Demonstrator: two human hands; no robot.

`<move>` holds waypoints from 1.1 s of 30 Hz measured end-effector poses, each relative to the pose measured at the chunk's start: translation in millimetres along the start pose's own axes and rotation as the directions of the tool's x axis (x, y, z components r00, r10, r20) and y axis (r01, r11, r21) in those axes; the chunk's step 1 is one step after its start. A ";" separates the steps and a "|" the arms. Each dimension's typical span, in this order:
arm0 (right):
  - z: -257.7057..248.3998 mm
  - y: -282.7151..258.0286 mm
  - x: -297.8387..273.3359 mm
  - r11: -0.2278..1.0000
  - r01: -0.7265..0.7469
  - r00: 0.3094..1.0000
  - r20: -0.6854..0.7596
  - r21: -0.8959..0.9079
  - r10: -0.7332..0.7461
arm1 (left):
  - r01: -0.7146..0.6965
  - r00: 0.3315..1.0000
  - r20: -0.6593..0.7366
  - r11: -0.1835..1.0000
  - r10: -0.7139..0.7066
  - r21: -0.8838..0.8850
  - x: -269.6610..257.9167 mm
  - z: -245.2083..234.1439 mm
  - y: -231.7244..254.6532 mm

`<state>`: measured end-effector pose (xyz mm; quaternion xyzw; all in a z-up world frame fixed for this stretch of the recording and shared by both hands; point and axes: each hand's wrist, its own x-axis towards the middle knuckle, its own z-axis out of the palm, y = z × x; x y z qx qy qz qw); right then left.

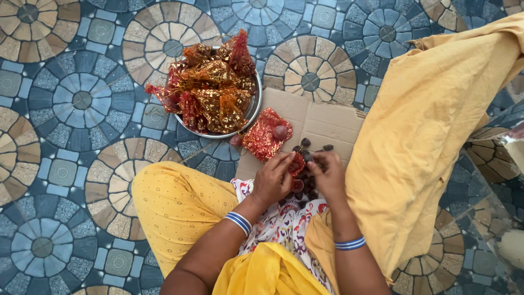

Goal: The person sits on a patterned tiled floor and wraps small dark objects in red and gold shiny paper. They pick up each object, fold the paper around it, and place the wrapped item into a metal bowl. The process is repeated continuously.

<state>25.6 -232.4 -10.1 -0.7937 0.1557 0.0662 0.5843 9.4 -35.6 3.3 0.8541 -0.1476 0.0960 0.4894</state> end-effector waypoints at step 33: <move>9.8 23.0 4.6 0.948 -0.161 0.986 0.093 0.274 0.141 | -0.108 0.994 0.018 0.993 0.109 -0.043 -3.1 -10.0 7.0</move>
